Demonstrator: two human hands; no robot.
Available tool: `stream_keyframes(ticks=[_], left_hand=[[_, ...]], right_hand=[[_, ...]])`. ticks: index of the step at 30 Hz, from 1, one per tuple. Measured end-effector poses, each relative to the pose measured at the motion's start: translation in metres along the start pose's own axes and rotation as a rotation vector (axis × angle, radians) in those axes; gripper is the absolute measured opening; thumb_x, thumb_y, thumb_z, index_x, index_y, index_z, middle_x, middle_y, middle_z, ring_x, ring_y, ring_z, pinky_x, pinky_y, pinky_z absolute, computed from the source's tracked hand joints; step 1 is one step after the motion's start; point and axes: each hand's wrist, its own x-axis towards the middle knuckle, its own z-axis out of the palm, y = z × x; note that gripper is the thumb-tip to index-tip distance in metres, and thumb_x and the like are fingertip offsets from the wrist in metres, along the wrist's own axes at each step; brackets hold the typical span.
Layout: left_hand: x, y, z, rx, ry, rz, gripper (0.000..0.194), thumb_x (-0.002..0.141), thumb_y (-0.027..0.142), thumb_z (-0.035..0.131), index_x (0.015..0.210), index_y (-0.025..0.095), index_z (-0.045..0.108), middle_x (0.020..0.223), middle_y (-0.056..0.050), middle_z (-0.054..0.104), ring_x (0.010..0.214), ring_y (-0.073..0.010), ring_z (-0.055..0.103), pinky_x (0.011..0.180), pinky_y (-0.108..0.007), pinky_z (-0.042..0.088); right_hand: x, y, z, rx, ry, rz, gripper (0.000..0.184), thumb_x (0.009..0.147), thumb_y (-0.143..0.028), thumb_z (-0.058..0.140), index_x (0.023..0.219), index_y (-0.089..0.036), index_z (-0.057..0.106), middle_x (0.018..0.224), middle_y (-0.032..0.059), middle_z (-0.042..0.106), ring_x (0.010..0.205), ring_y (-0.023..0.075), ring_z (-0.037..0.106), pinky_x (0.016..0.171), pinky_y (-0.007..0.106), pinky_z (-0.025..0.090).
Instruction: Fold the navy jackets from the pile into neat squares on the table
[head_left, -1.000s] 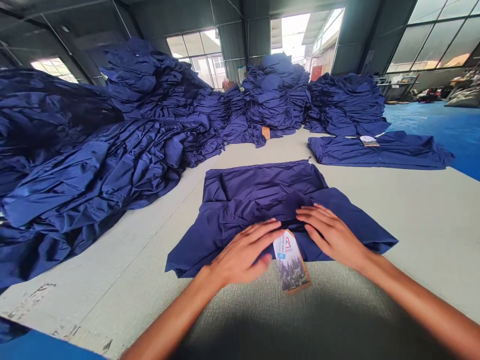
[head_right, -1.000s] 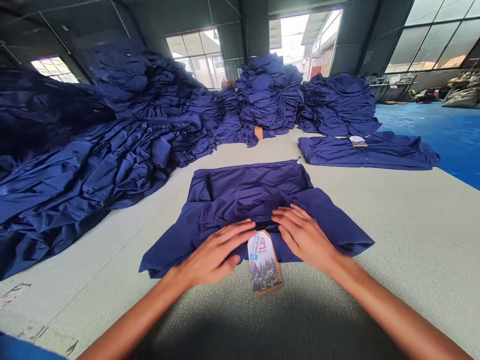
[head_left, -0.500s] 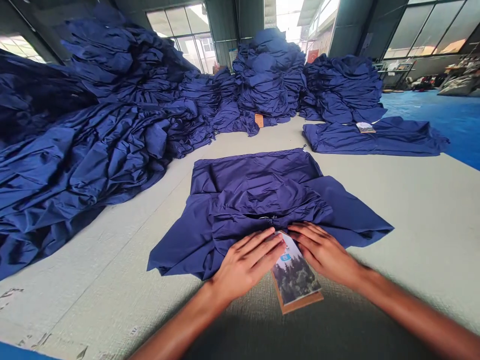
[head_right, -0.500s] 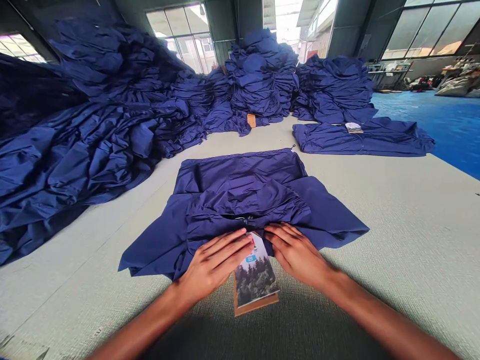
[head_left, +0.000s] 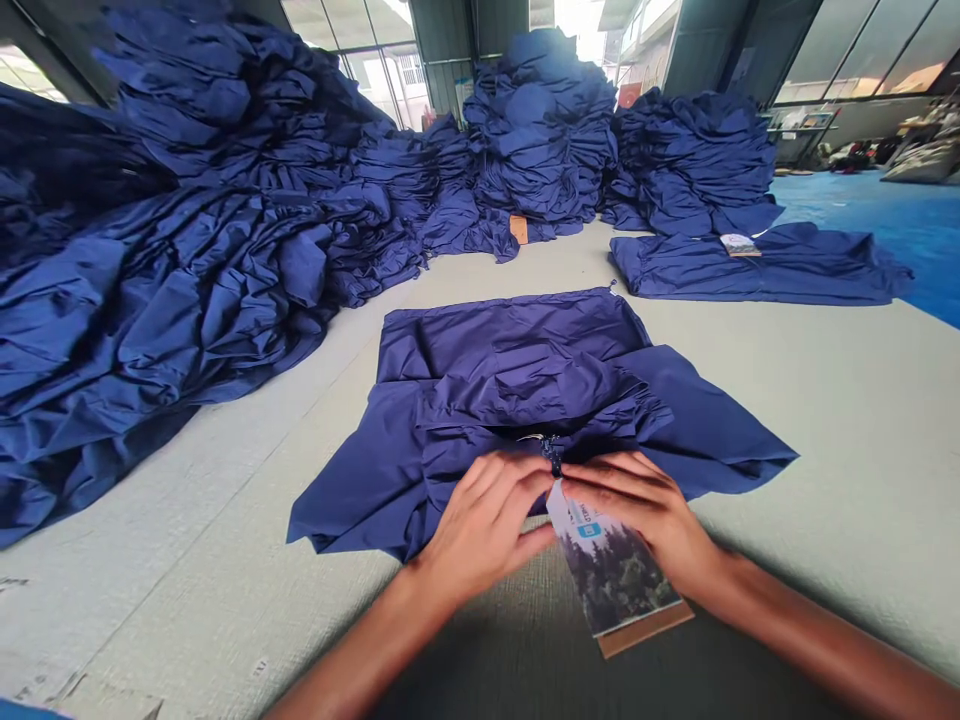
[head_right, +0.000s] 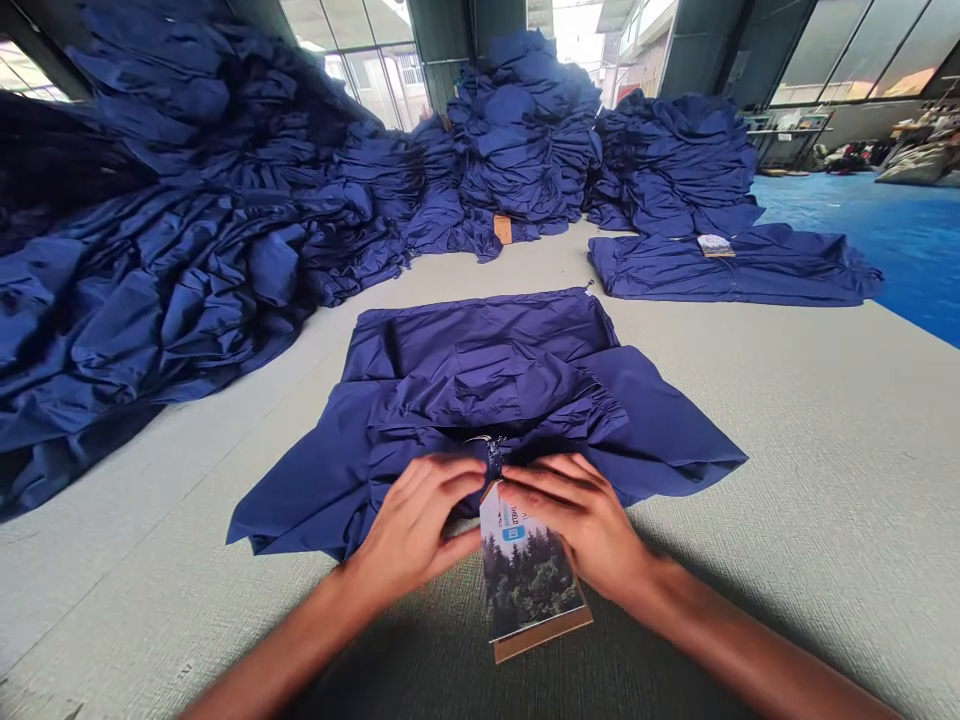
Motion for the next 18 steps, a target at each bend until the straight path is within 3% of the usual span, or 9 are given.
stream_keyframes(ticks=[4, 10, 14, 18], left_hand=[[-0.001, -0.009, 0.011, 0.085, 0.025, -0.236, 0.026, 0.098, 0.031, 0.052, 0.122, 0.023, 0.055, 0.129, -0.012, 0.058, 0.115, -0.0254, 0.057, 0.096, -0.044, 0.05], [-0.004, -0.013, 0.021, 0.095, 0.008, -0.239, 0.023, 0.094, 0.03, 0.058, 0.116, 0.027, 0.065, 0.137, -0.011, 0.049, 0.121, -0.0275, 0.053, 0.098, -0.047, 0.049], [-0.006, -0.014, 0.022, 0.067, 0.004, -0.223, 0.024, 0.093, 0.029, 0.06, 0.116, 0.03, 0.067, 0.137, -0.01, 0.049, 0.123, -0.0275, 0.051, 0.1, -0.049, 0.049], [-0.008, -0.017, 0.025, 0.014, -0.027, -0.205, 0.025, 0.094, 0.03, 0.06, 0.118, 0.031, 0.067, 0.138, -0.009, 0.05, 0.123, -0.0264, 0.053, 0.101, -0.048, 0.049]], right_hand=[[0.016, -0.001, -0.016, 0.109, 0.018, 0.057, 0.04, 0.096, -0.022, 0.052, 0.131, -0.036, 0.063, 0.123, 0.0011, 0.07, 0.106, 0.0223, 0.067, 0.09, 0.04, 0.056], [0.091, 0.015, -0.045, 0.14, -0.008, 0.34, 0.027, 0.094, -0.039, 0.056, 0.105, -0.026, 0.077, 0.107, 0.0036, 0.076, 0.095, 0.0258, 0.071, 0.086, 0.039, 0.056], [0.129, 0.041, -0.037, 0.152, -0.045, 0.409, 0.022, 0.087, -0.038, 0.065, 0.084, -0.019, 0.076, 0.087, 0.0054, 0.076, 0.083, 0.0251, 0.071, 0.074, 0.035, 0.056], [0.14, 0.056, -0.016, 0.286, -0.036, 0.426, 0.025, 0.087, -0.037, 0.064, 0.075, -0.018, 0.073, 0.081, 0.0057, 0.075, 0.085, 0.0231, 0.071, 0.076, 0.032, 0.054]])
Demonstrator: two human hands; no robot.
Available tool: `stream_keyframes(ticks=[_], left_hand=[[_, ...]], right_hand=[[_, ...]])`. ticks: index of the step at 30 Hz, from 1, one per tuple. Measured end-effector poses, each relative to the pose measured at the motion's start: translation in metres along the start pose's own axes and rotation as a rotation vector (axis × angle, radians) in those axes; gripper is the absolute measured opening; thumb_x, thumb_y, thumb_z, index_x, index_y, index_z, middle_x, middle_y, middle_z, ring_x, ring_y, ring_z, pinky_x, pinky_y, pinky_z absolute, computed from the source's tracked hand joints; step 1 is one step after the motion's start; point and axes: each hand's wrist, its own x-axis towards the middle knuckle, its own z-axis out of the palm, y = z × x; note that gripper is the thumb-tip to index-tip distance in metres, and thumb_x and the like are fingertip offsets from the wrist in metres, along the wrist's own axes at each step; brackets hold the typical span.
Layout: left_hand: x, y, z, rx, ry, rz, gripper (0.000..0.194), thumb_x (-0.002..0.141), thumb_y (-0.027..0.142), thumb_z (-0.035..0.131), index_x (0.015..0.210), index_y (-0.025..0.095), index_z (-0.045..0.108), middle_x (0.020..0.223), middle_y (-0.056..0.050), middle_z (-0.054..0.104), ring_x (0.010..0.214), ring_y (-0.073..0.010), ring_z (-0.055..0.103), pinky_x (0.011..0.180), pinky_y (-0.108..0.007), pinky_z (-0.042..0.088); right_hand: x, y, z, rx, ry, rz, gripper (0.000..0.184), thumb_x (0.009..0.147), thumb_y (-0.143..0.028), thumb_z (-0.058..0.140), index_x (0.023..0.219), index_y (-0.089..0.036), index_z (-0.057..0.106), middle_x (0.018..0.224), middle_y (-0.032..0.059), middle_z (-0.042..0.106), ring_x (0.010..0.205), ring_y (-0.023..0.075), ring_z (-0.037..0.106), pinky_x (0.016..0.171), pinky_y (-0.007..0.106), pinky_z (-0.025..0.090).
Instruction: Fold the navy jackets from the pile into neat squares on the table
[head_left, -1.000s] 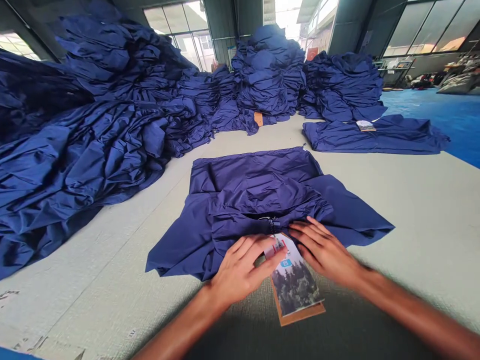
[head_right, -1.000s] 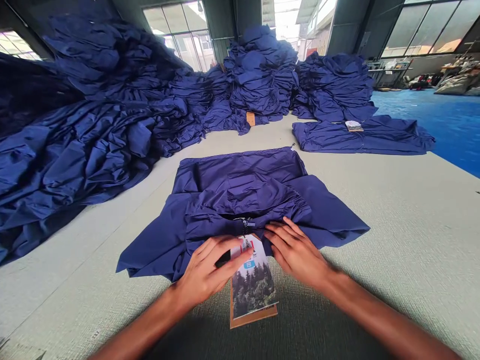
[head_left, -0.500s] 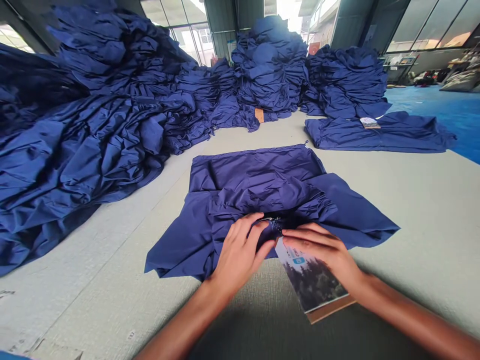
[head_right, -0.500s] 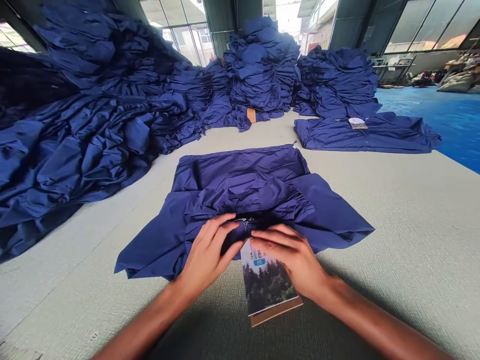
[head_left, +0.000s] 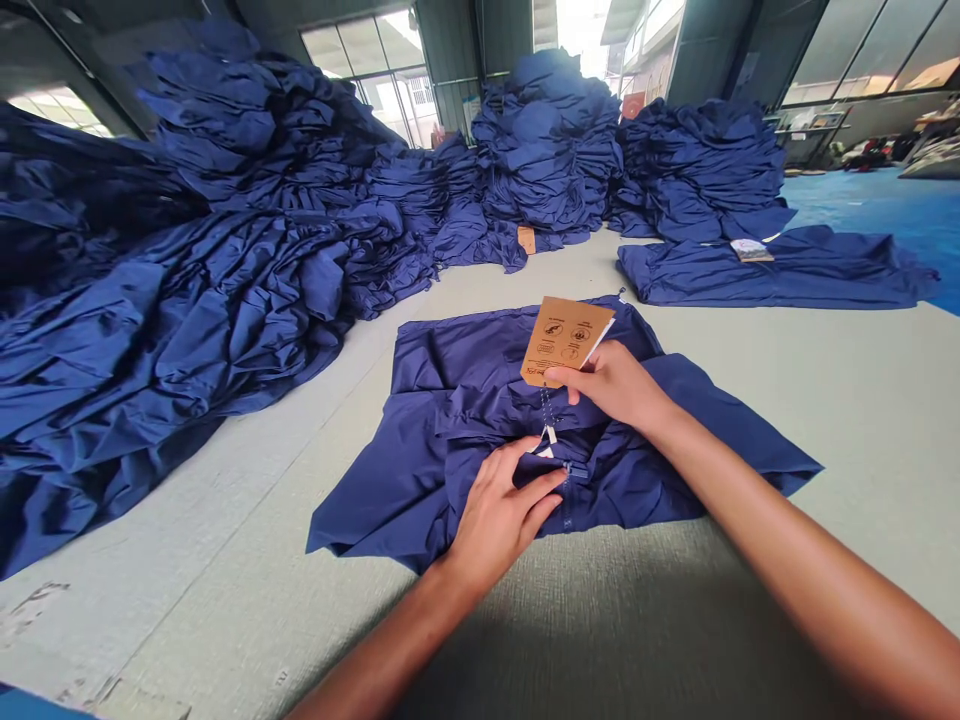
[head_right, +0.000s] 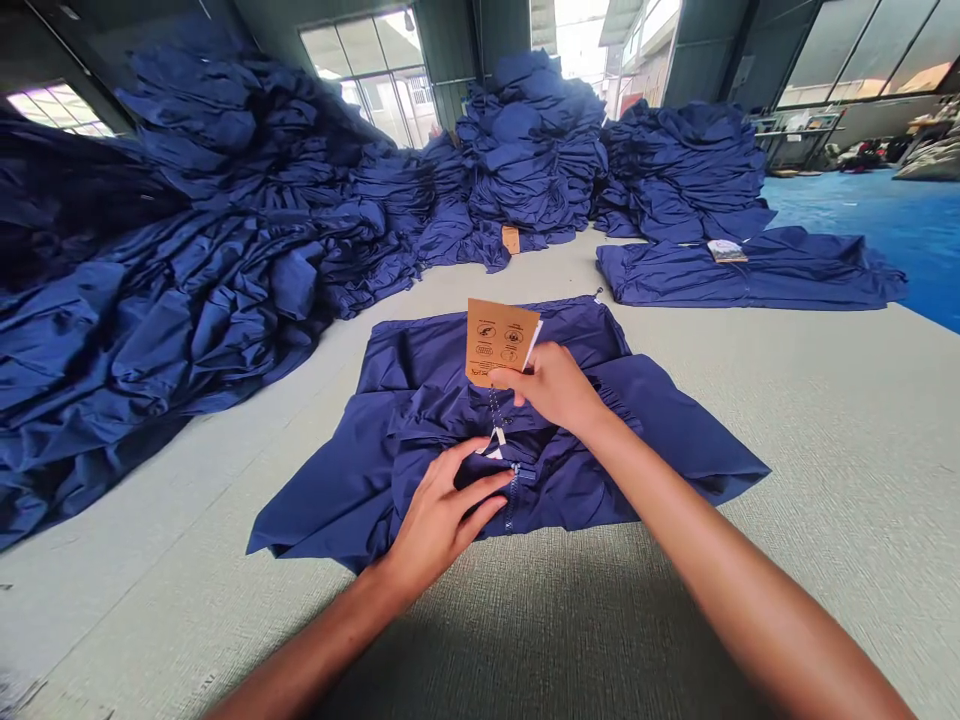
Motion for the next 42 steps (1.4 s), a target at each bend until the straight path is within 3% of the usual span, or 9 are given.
stream_keyframes(ticks=[3, 8, 13, 16, 18, 23, 29, 34, 42], left_hand=[[0.001, 0.0, -0.001, -0.094, -0.029, -0.074, 0.025, 0.094, 0.031, 0.059, 0.118, 0.029, 0.064, 0.136, -0.007, 0.055, 0.121, -0.0237, 0.056, 0.103, -0.044, 0.048], [0.019, -0.001, -0.016, -0.216, -0.034, -0.362, 0.028, 0.098, 0.027, 0.05, 0.124, 0.02, 0.059, 0.121, -0.007, 0.067, 0.112, -0.0187, 0.064, 0.101, -0.035, 0.049], [0.059, -0.022, -0.04, -0.221, -0.367, -0.389, 0.018, 0.091, 0.022, 0.056, 0.096, 0.02, 0.073, 0.097, -0.003, 0.075, 0.088, -0.0188, 0.069, 0.084, -0.031, 0.051], [0.081, -0.039, -0.045, -0.382, -0.468, -0.331, 0.019, 0.09, 0.028, 0.059, 0.09, 0.019, 0.075, 0.087, -0.002, 0.075, 0.078, -0.0163, 0.066, 0.074, -0.027, 0.049], [0.09, -0.047, -0.043, -0.514, -0.448, -0.293, 0.021, 0.089, 0.031, 0.059, 0.088, 0.018, 0.075, 0.087, -0.002, 0.075, 0.078, -0.0156, 0.065, 0.072, -0.025, 0.048], [0.087, -0.053, -0.026, -0.759, -0.367, -0.367, 0.017, 0.083, 0.031, 0.068, 0.088, 0.017, 0.076, 0.09, -0.004, 0.076, 0.081, -0.0166, 0.066, 0.076, -0.027, 0.049], [0.071, -0.058, -0.013, -0.875, -0.279, -0.464, 0.022, 0.081, 0.034, 0.072, 0.095, 0.018, 0.077, 0.093, -0.004, 0.077, 0.083, -0.0168, 0.066, 0.079, -0.027, 0.048], [0.068, -0.061, -0.015, -0.885, -0.3, -0.442, 0.025, 0.082, 0.034, 0.07, 0.1, 0.017, 0.073, 0.093, -0.003, 0.072, 0.082, -0.0144, 0.062, 0.076, -0.025, 0.046], [0.07, -0.063, -0.042, -0.601, -0.176, -0.359, 0.031, 0.085, 0.039, 0.065, 0.07, 0.018, 0.048, 0.067, 0.006, 0.043, 0.062, -0.0087, 0.039, 0.057, -0.021, 0.031]], right_hand=[[0.002, 0.004, 0.005, 0.061, -0.051, -0.005, 0.025, 0.086, -0.039, 0.064, 0.076, -0.018, 0.073, 0.074, 0.0048, 0.073, 0.08, 0.0221, 0.07, 0.075, 0.033, 0.054], [0.0, -0.003, -0.006, 0.205, -0.167, -0.016, 0.028, 0.085, -0.042, 0.065, 0.092, -0.016, 0.074, 0.075, 0.0037, 0.073, 0.068, 0.0176, 0.067, 0.068, 0.03, 0.053], [-0.003, -0.011, -0.016, 0.341, -0.284, 0.045, 0.03, 0.082, -0.039, 0.069, 0.1, -0.016, 0.073, 0.097, 0.0064, 0.075, 0.061, 0.0125, 0.064, 0.056, 0.025, 0.05], [-0.003, -0.009, -0.014, 0.374, -0.288, 0.154, 0.029, 0.081, -0.037, 0.07, 0.1, -0.015, 0.073, 0.098, 0.0075, 0.074, 0.054, 0.0104, 0.063, 0.042, 0.021, 0.041], [-0.002, -0.005, -0.01, 0.415, -0.276, 0.205, 0.029, 0.08, -0.036, 0.071, 0.099, -0.015, 0.072, 0.099, 0.0089, 0.074, 0.06, 0.0128, 0.066, 0.04, 0.019, 0.039], [0.003, 0.006, 0.006, 0.555, -0.208, 0.19, 0.03, 0.076, -0.035, 0.076, 0.1, -0.017, 0.073, 0.106, 0.0094, 0.074, 0.086, 0.0186, 0.07, 0.059, 0.024, 0.056], [0.003, 0.012, 0.02, 0.724, -0.063, 0.245, 0.033, 0.08, -0.035, 0.076, 0.104, -0.014, 0.071, 0.105, 0.0119, 0.075, 0.084, 0.0195, 0.073, 0.069, 0.029, 0.062], [0.002, 0.013, 0.001, 0.776, 0.002, 0.273, 0.031, 0.08, -0.031, 0.078, 0.104, -0.012, 0.07, 0.107, 0.0139, 0.075, 0.081, 0.0207, 0.075, 0.067, 0.027, 0.063], [0.003, 0.021, -0.038, 0.768, 0.073, 0.311, 0.026, 0.082, -0.023, 0.076, 0.105, -0.012, 0.069, 0.111, 0.0149, 0.073, 0.077, 0.0196, 0.076, 0.058, 0.02, 0.062]])
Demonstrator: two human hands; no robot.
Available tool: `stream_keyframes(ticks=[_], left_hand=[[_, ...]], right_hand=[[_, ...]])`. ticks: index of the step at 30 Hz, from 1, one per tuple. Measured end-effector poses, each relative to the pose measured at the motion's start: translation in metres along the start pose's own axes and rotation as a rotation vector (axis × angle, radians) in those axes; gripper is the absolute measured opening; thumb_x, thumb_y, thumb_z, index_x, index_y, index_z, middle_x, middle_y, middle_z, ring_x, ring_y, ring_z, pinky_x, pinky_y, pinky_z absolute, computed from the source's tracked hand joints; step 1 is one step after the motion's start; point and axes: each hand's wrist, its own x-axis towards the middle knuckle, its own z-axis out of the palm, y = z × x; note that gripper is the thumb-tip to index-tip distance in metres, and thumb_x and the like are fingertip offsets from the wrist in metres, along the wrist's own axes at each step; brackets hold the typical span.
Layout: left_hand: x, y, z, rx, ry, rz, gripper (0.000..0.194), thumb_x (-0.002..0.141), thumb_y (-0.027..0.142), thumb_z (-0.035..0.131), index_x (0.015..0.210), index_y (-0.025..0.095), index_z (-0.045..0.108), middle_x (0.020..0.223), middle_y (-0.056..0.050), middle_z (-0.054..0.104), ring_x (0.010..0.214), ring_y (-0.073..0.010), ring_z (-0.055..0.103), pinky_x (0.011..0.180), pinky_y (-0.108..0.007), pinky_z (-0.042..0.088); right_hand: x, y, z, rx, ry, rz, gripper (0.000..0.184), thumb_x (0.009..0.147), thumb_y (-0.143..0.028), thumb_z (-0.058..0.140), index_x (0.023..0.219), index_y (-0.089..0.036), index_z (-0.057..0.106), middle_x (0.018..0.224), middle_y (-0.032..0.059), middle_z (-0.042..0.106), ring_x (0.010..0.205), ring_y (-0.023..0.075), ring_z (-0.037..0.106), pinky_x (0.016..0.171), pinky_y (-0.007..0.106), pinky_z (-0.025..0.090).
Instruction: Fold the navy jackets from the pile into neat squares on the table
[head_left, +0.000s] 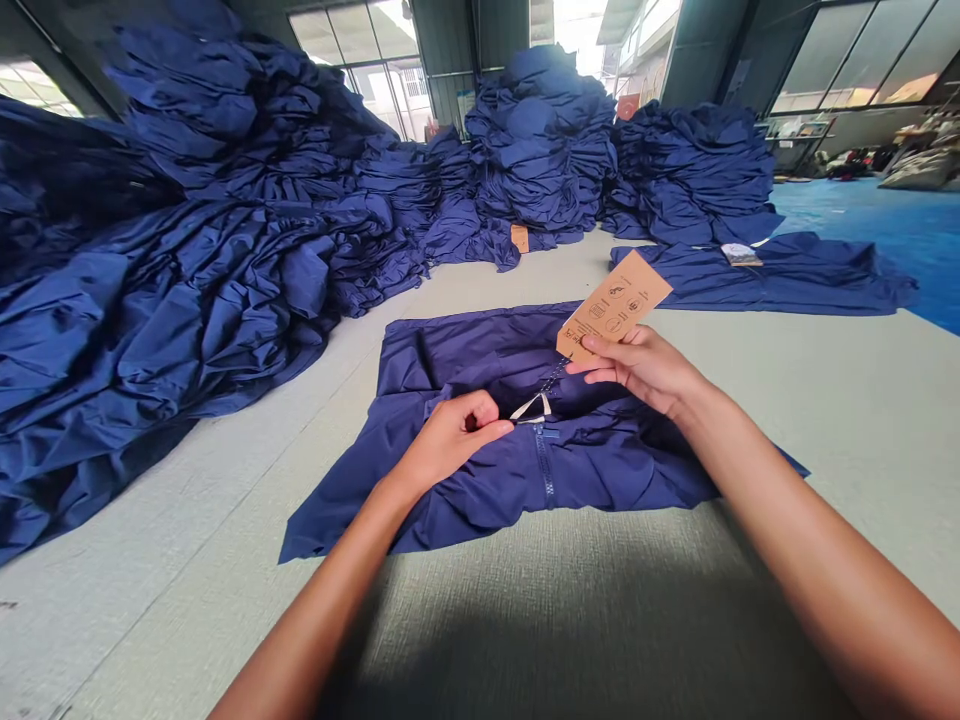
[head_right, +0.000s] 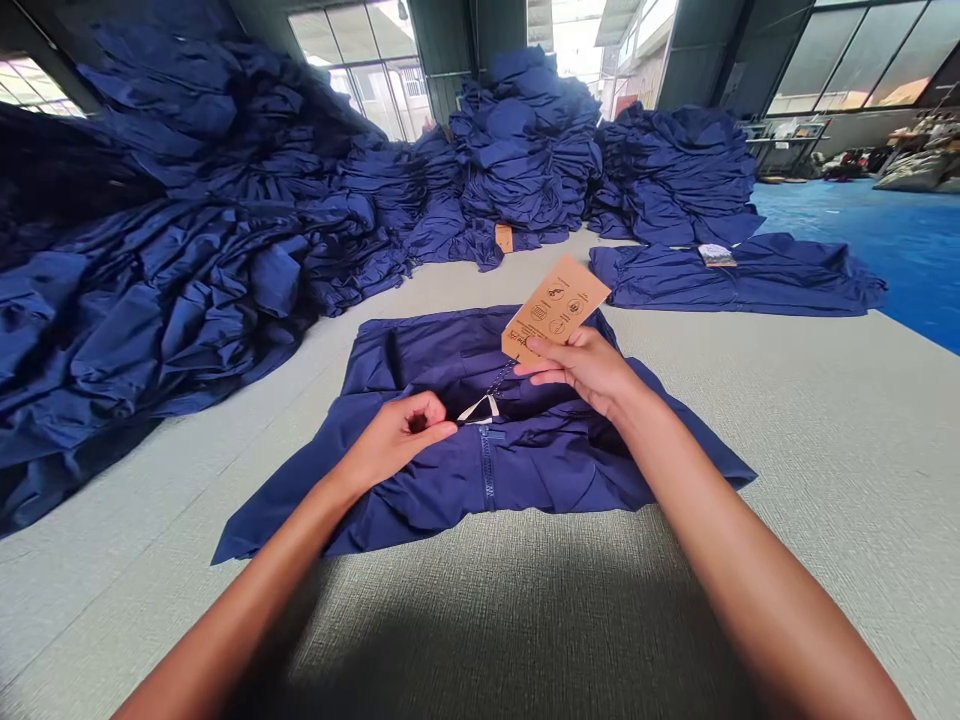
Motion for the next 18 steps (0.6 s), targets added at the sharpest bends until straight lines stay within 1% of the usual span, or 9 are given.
stream_keyframes(ticks=[4, 7, 9, 10, 12, 14, 15, 16, 18], left_hand=[[-0.002, -0.003, -0.012, 0.102, -0.034, 0.019, 0.033, 0.088, 0.042, 0.062, 0.071, 0.018, 0.049, 0.069, 0.005, 0.045, 0.065, -0.0097, 0.042, 0.059, -0.022, 0.033], [-0.002, -0.008, -0.016, 0.198, -0.049, 0.022, 0.032, 0.091, 0.043, 0.06, 0.072, 0.018, 0.052, 0.069, 0.005, 0.048, 0.065, -0.0103, 0.045, 0.059, -0.022, 0.035], [-0.003, -0.007, -0.017, 0.275, -0.071, 0.066, 0.028, 0.092, 0.042, 0.058, 0.077, 0.018, 0.055, 0.072, 0.004, 0.053, 0.067, -0.0113, 0.049, 0.062, -0.023, 0.039], [-0.003, -0.006, -0.016, 0.322, -0.075, 0.108, 0.024, 0.093, 0.04, 0.058, 0.082, 0.019, 0.058, 0.078, 0.002, 0.057, 0.072, -0.0125, 0.054, 0.067, -0.024, 0.043], [-0.004, 0.001, -0.012, 0.418, -0.074, 0.217, 0.018, 0.095, 0.037, 0.056, 0.099, 0.021, 0.063, 0.099, -0.002, 0.063, 0.092, -0.0164, 0.06, 0.084, -0.029, 0.047], [-0.006, 0.007, -0.006, 0.494, -0.092, 0.308, 0.026, 0.097, 0.034, 0.051, 0.118, 0.023, 0.062, 0.124, -0.006, 0.061, 0.114, -0.0202, 0.057, 0.102, -0.035, 0.043], [-0.007, 0.008, -0.002, 0.519, -0.111, 0.334, 0.03, 0.099, 0.034, 0.049, 0.125, 0.024, 0.06, 0.132, -0.007, 0.059, 0.122, -0.0212, 0.054, 0.107, -0.037, 0.04], [-0.007, 0.008, 0.002, 0.538, -0.136, 0.348, 0.033, 0.1, 0.034, 0.047, 0.13, 0.026, 0.059, 0.137, -0.006, 0.057, 0.126, -0.0218, 0.053, 0.11, -0.039, 0.038], [-0.007, 0.003, 0.01, 0.569, -0.179, 0.352, 0.036, 0.102, 0.033, 0.043, 0.134, 0.027, 0.057, 0.138, -0.005, 0.059, 0.126, -0.0221, 0.053, 0.11, -0.041, 0.037]], right_hand=[[0.0, -0.003, -0.006, -0.013, 0.014, 0.002, 0.027, 0.081, -0.023, 0.076, 0.105, -0.012, 0.069, 0.112, 0.0144, 0.073, 0.076, 0.0193, 0.075, 0.057, 0.02, 0.062], [-0.002, -0.005, -0.005, -0.059, 0.01, 0.0, 0.029, 0.08, -0.026, 0.078, 0.104, -0.012, 0.07, 0.108, 0.0142, 0.074, 0.077, 0.0193, 0.075, 0.058, 0.021, 0.062], [-0.003, -0.005, -0.002, -0.123, -0.007, 0.001, 0.031, 0.078, -0.03, 0.079, 0.103, -0.013, 0.072, 0.106, 0.014, 0.075, 0.077, 0.0195, 0.074, 0.059, 0.023, 0.062], [-0.004, -0.006, 0.0, -0.164, -0.017, -0.007, 0.032, 0.078, -0.032, 0.08, 0.103, -0.013, 0.072, 0.105, 0.0136, 0.075, 0.078, 0.0198, 0.074, 0.059, 0.024, 0.062], [-0.005, -0.006, 0.003, -0.255, -0.039, -0.052, 0.035, 0.077, -0.037, 0.08, 0.103, -0.016, 0.074, 0.106, 0.0119, 0.075, 0.084, 0.0214, 0.073, 0.061, 0.026, 0.061], [-0.007, -0.008, 0.008, -0.344, -0.064, -0.13, 0.036, 0.076, -0.041, 0.079, 0.104, -0.018, 0.074, 0.108, 0.0093, 0.075, 0.09, 0.0233, 0.071, 0.065, 0.029, 0.06], [-0.008, -0.009, 0.011, -0.388, -0.08, -0.174, 0.037, 0.077, -0.043, 0.078, 0.105, -0.019, 0.075, 0.108, 0.008, 0.075, 0.093, 0.0241, 0.071, 0.067, 0.031, 0.06], [-0.009, -0.011, 0.014, -0.431, -0.099, -0.216, 0.037, 0.078, -0.044, 0.076, 0.105, -0.02, 0.075, 0.108, 0.0068, 0.075, 0.095, 0.0247, 0.07, 0.071, 0.034, 0.06], [-0.015, -0.015, 0.021, -0.529, -0.146, -0.305, 0.034, 0.081, -0.045, 0.073, 0.107, -0.022, 0.075, 0.108, 0.0049, 0.075, 0.098, 0.0251, 0.068, 0.081, 0.038, 0.058]])
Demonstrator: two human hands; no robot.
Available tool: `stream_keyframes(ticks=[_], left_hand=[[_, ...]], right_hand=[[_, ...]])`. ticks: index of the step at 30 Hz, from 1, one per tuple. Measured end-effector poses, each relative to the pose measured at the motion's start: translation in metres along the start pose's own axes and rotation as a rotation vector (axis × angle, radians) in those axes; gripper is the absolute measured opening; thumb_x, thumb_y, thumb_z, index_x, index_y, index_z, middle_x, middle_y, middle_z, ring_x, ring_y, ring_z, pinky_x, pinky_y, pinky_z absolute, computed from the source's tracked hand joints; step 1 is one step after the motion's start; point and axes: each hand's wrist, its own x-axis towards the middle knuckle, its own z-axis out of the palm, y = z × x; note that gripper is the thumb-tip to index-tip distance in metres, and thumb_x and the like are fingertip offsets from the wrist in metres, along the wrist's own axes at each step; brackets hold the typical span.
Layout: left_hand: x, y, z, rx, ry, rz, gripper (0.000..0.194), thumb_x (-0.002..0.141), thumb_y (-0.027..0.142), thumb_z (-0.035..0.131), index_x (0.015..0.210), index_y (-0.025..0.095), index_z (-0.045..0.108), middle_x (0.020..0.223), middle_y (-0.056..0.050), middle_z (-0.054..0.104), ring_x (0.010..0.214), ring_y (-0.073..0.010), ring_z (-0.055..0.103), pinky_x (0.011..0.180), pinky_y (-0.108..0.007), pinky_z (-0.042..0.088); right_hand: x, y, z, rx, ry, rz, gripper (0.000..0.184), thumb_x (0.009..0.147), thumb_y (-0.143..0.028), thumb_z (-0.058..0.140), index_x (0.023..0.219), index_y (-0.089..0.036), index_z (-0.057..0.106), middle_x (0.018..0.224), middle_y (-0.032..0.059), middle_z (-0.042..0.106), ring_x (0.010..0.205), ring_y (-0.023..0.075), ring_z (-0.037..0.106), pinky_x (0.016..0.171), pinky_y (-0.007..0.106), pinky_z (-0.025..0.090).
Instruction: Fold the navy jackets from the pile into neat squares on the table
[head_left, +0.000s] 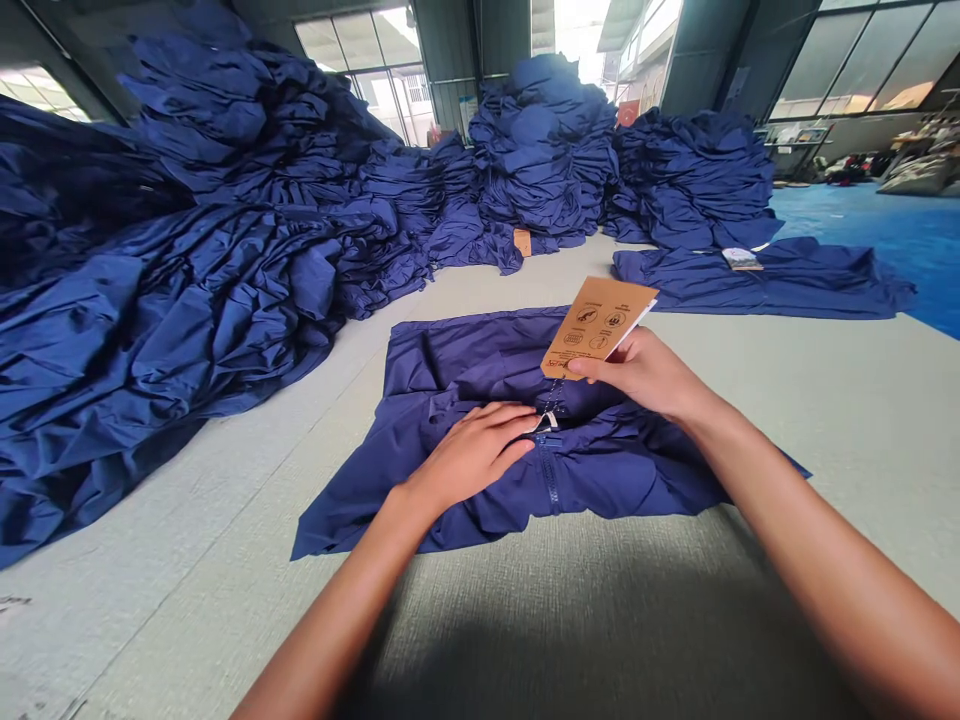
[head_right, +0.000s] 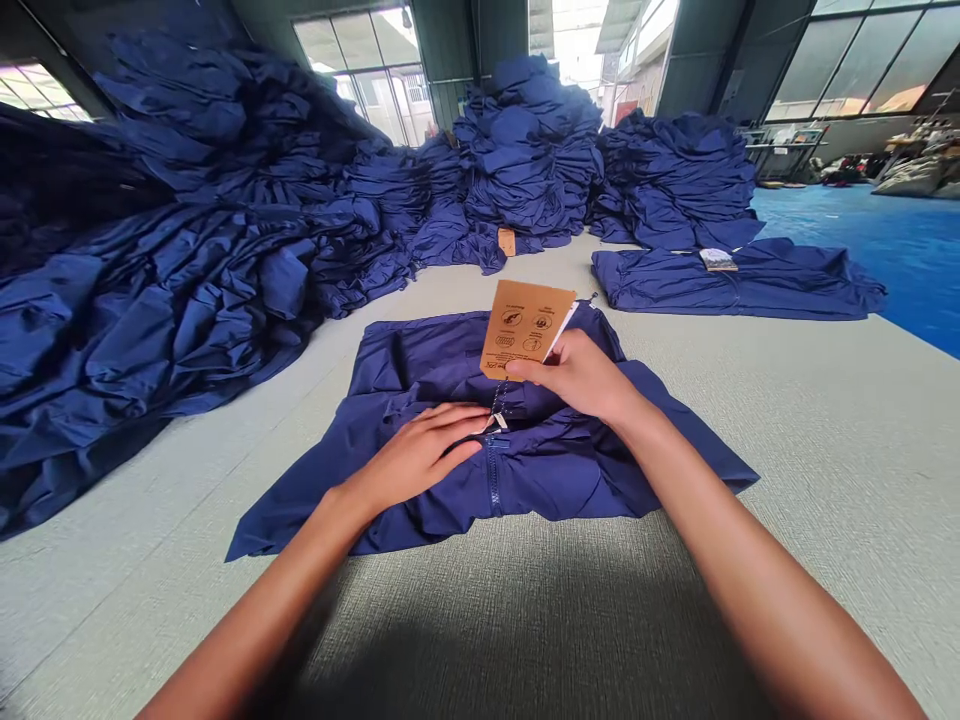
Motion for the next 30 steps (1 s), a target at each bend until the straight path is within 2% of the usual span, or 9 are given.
stream_keyframes(ticks=[3, 6, 8, 12, 15, 19, 24, 27, 30], left_hand=[[-0.001, -0.008, 0.016, 0.027, -0.027, -0.005, 0.036, 0.103, 0.028, 0.038, 0.133, 0.028, 0.059, 0.133, -0.004, 0.063, 0.121, -0.0218, 0.057, 0.106, -0.041, 0.04], [-0.002, -0.017, 0.026, 0.035, -0.035, -0.008, 0.035, 0.103, 0.028, 0.038, 0.129, 0.028, 0.063, 0.133, -0.004, 0.063, 0.121, -0.022, 0.056, 0.107, -0.042, 0.038], [-0.002, -0.019, 0.029, 0.037, -0.037, -0.01, 0.036, 0.103, 0.028, 0.039, 0.129, 0.028, 0.062, 0.134, -0.003, 0.062, 0.122, -0.0218, 0.055, 0.109, -0.043, 0.036], [-0.004, -0.018, 0.031, 0.041, -0.019, -0.015, 0.036, 0.102, 0.027, 0.041, 0.132, 0.028, 0.06, 0.135, -0.003, 0.062, 0.122, -0.0206, 0.055, 0.107, -0.041, 0.039], [-0.003, -0.016, 0.029, 0.027, -0.006, -0.015, 0.034, 0.102, 0.028, 0.042, 0.13, 0.028, 0.062, 0.133, -0.004, 0.063, 0.122, -0.0201, 0.057, 0.109, -0.041, 0.038], [-0.003, -0.011, 0.012, -0.014, -0.009, -0.013, 0.035, 0.101, 0.032, 0.043, 0.132, 0.025, 0.06, 0.133, -0.005, 0.063, 0.12, -0.0196, 0.059, 0.106, -0.036, 0.044], [-0.024, 0.006, -0.018, 0.019, 0.129, -0.089, 0.033, 0.102, 0.032, 0.043, 0.127, 0.025, 0.062, 0.13, -0.005, 0.063, 0.12, -0.02, 0.058, 0.109, -0.038, 0.043], [-0.047, 0.017, -0.018, 0.101, 0.185, -0.192, 0.033, 0.102, 0.031, 0.041, 0.125, 0.025, 0.063, 0.132, -0.005, 0.062, 0.121, -0.0206, 0.059, 0.108, -0.04, 0.044], [-0.07, 0.022, -0.006, 0.139, 0.141, -0.205, 0.035, 0.102, 0.032, 0.04, 0.13, 0.027, 0.062, 0.143, -0.003, 0.055, 0.134, -0.0208, 0.05, 0.112, -0.04, 0.041]], right_hand=[[-0.015, -0.012, 0.011, -0.194, -0.074, -0.153, 0.025, 0.088, -0.039, 0.067, 0.107, -0.025, 0.075, 0.104, 0.0044, 0.073, 0.097, 0.0224, 0.066, 0.086, 0.036, 0.053], [-0.048, -0.013, 0.031, -0.402, -0.148, -0.3, 0.021, 0.094, -0.03, 0.06, 0.105, -0.023, 0.076, 0.093, 0.0058, 0.068, 0.085, 0.018, 0.064, 0.075, 0.03, 0.051], [-0.077, -0.006, 0.047, -0.568, -0.215, -0.377, 0.026, 0.096, -0.022, 0.053, 0.11, -0.023, 0.074, 0.09, 0.0064, 0.066, 0.083, 0.0174, 0.063, 0.072, 0.028, 0.051], [-0.13, 0.011, 0.07, -0.915, -0.288, -0.378, 0.047, 0.09, -0.005, 0.046, 0.126, -0.027, 0.064, 0.1, 0.0076, 0.068, 0.089, 0.0205, 0.066, 0.073, 0.03, 0.055], [-0.149, 0.014, 0.072, -1.043, -0.326, -0.317, 0.064, 0.08, 0.002, 0.047, 0.137, -0.027, 0.055, 0.116, 0.011, 0.067, 0.102, 0.0255, 0.067, 0.078, 0.034, 0.058], [-0.161, 0.013, 0.067, -1.058, -0.339, -0.335, 0.068, 0.08, 0.002, 0.046, 0.143, -0.026, 0.049, 0.125, 0.0115, 0.065, 0.107, 0.0261, 0.067, 0.08, 0.034, 0.059], [-0.17, 0.002, 0.057, -0.911, -0.305, -0.35, 0.065, 0.091, -0.008, 0.044, 0.151, -0.032, 0.039, 0.132, 0.0078, 0.064, 0.109, 0.0252, 0.067, 0.084, 0.036, 0.058], [-0.155, -0.006, 0.04, -0.845, -0.258, -0.337, 0.052, 0.095, -0.02, 0.049, 0.145, -0.035, 0.049, 0.127, 0.0045, 0.067, 0.108, 0.024, 0.067, 0.09, 0.038, 0.057], [-0.124, 0.006, 0.021, -0.841, -0.17, -0.256, 0.04, 0.098, -0.033, 0.05, 0.136, -0.03, 0.059, 0.13, 0.0063, 0.065, 0.122, 0.0249, 0.059, 0.104, 0.044, 0.049]])
